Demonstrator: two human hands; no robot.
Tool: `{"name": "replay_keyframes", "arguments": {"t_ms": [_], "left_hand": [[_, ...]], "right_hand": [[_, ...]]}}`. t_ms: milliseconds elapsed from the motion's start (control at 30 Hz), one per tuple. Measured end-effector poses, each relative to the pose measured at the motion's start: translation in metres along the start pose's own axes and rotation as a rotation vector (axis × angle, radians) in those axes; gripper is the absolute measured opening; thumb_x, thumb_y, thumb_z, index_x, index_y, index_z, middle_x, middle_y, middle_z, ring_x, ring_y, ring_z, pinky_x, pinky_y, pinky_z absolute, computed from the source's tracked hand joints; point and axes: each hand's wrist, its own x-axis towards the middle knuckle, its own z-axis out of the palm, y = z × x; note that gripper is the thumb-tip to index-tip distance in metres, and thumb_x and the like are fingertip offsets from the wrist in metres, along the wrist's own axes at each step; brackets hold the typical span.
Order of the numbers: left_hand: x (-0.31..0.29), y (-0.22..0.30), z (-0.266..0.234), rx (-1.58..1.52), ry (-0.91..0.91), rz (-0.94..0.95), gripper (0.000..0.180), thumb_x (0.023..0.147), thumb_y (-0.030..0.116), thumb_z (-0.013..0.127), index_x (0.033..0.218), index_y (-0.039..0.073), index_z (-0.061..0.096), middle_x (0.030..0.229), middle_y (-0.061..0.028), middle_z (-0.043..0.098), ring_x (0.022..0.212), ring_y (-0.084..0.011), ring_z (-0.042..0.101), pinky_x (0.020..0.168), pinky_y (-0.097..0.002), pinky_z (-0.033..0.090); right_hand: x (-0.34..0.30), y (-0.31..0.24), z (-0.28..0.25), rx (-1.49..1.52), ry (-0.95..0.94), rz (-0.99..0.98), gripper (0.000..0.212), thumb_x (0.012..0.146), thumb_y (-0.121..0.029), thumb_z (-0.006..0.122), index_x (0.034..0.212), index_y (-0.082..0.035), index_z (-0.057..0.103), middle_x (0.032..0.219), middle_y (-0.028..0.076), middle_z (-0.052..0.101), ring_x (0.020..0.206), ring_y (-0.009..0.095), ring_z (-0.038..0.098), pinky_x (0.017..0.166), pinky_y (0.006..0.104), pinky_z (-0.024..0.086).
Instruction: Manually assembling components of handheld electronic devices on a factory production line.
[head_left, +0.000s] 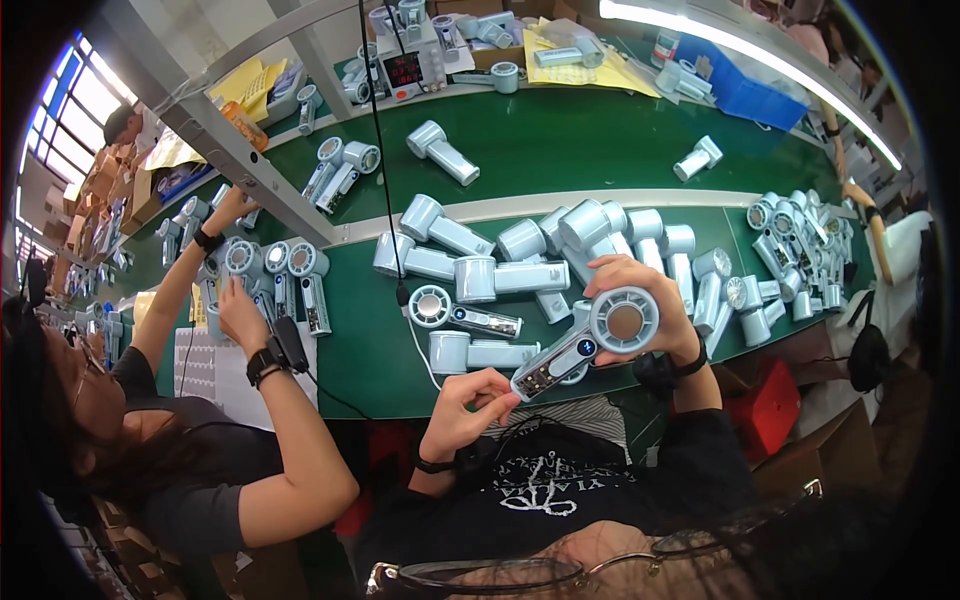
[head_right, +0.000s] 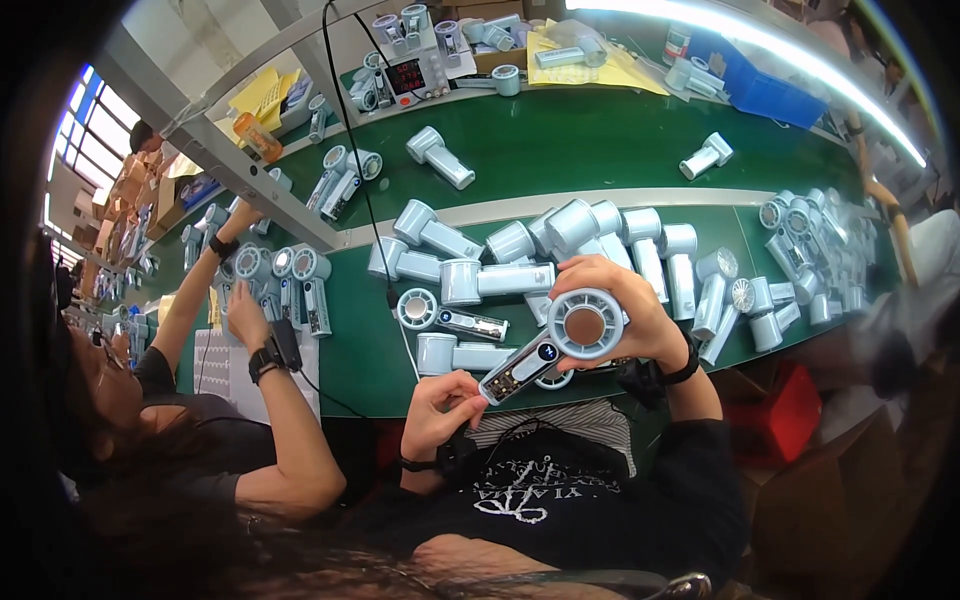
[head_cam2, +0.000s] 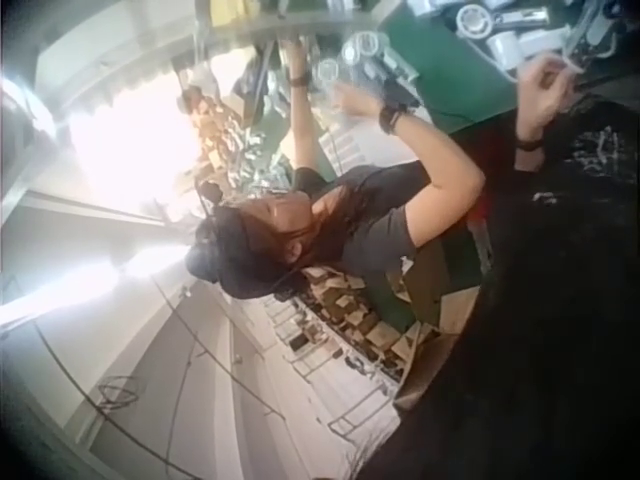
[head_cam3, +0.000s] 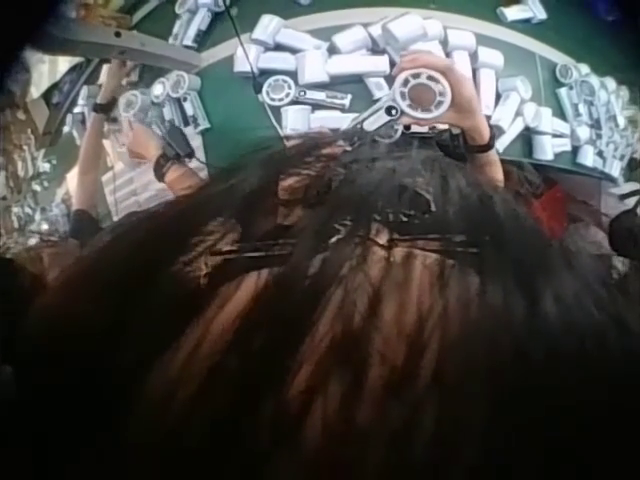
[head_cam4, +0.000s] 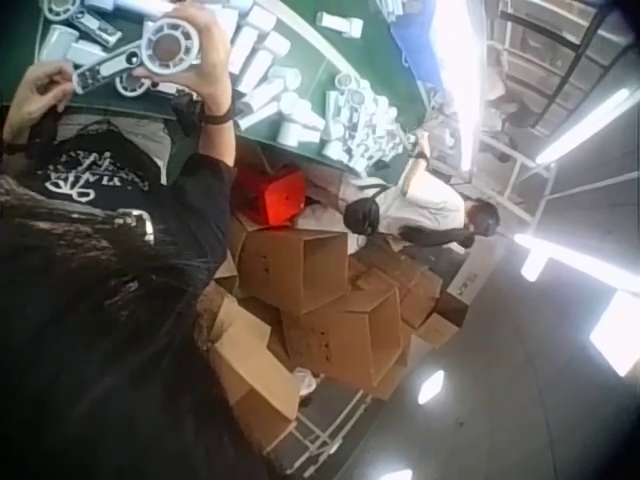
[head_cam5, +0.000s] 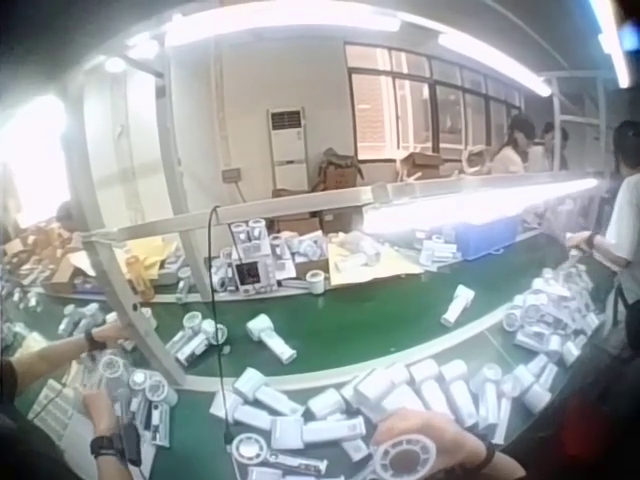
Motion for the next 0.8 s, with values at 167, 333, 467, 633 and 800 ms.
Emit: {"name": "replay_keyframes", "arguments": {"t_ms": [167, 333, 467, 633, 800], "left_hand": [[-0.003, 0.003, 0.007, -0.011, 0.027, 0.016, 0.002, 0.085, -0.004, 0.061, 0.086, -0.005, 0.059, 0.065, -0.0036, 0.058, 0.053, -0.0045, 0.051, 0.047, -0.0162, 0.031], [-0.01, 0.012, -0.016, -0.076, 0.025, 0.025, 0.004, 0.086, -0.002, 0.06, 0.086, -0.006, 0.06, 0.067, -0.0052, 0.061, 0.055, -0.0066, 0.054, 0.048, -0.0182, 0.038], [-0.012, 0.0, -0.019, 0.012, 0.375, 0.103, 0.002, 0.084, -0.004, 0.061, 0.082, -0.005, 0.061, 0.068, -0.0073, 0.062, 0.055, -0.0087, 0.056, 0.049, -0.0197, 0.035], [-0.004, -0.005, -0.015, 0.172, 0.331, 0.098, 0.005, 0.084, -0.001, 0.063, 0.081, -0.004, 0.061, 0.069, -0.0056, 0.063, 0.056, -0.0072, 0.057, 0.048, -0.0187, 0.034], [0.009, -0.005, -0.014, 0.334, 0.477, 0.195, 0.007, 0.084, 0.002, 0.064, 0.081, -0.003, 0.061, 0.068, -0.0031, 0.061, 0.056, -0.0057, 0.057, 0.046, -0.0175, 0.032]], "right_hand": [[-0.007, 0.009, 0.007, 0.153, 0.094, -0.002, 0.074, 0.055, -0.026, 0.091, 0.113, -0.002, 0.052, 0.101, 0.01, 0.063, 0.094, 0.026, 0.062, 0.095, 0.0536, 0.043], [-0.034, -0.004, -0.035, 0.562, 1.015, -0.067, 0.077, 0.064, -0.031, 0.085, 0.12, 0.0, 0.043, 0.096, 0.014, 0.055, 0.088, 0.024, 0.056, 0.099, 0.0659, 0.033], [-0.042, -0.016, -0.063, 0.906, 0.805, -0.078, 0.077, 0.069, -0.03, 0.079, 0.125, 0.0, 0.036, 0.094, 0.011, 0.048, 0.082, 0.024, 0.052, 0.101, 0.0634, 0.033], [-0.036, -0.036, -0.049, 0.884, 0.693, 0.012, 0.09, 0.068, -0.037, 0.08, 0.134, -0.002, 0.028, 0.092, 0.012, 0.048, 0.078, 0.024, 0.051, 0.096, 0.0577, 0.042], [-0.059, -0.032, -0.086, 0.528, 0.432, -0.062, 0.084, 0.067, -0.036, 0.078, 0.131, -0.006, 0.031, 0.093, 0.011, 0.044, 0.082, 0.024, 0.048, 0.093, 0.0528, 0.042]]}}
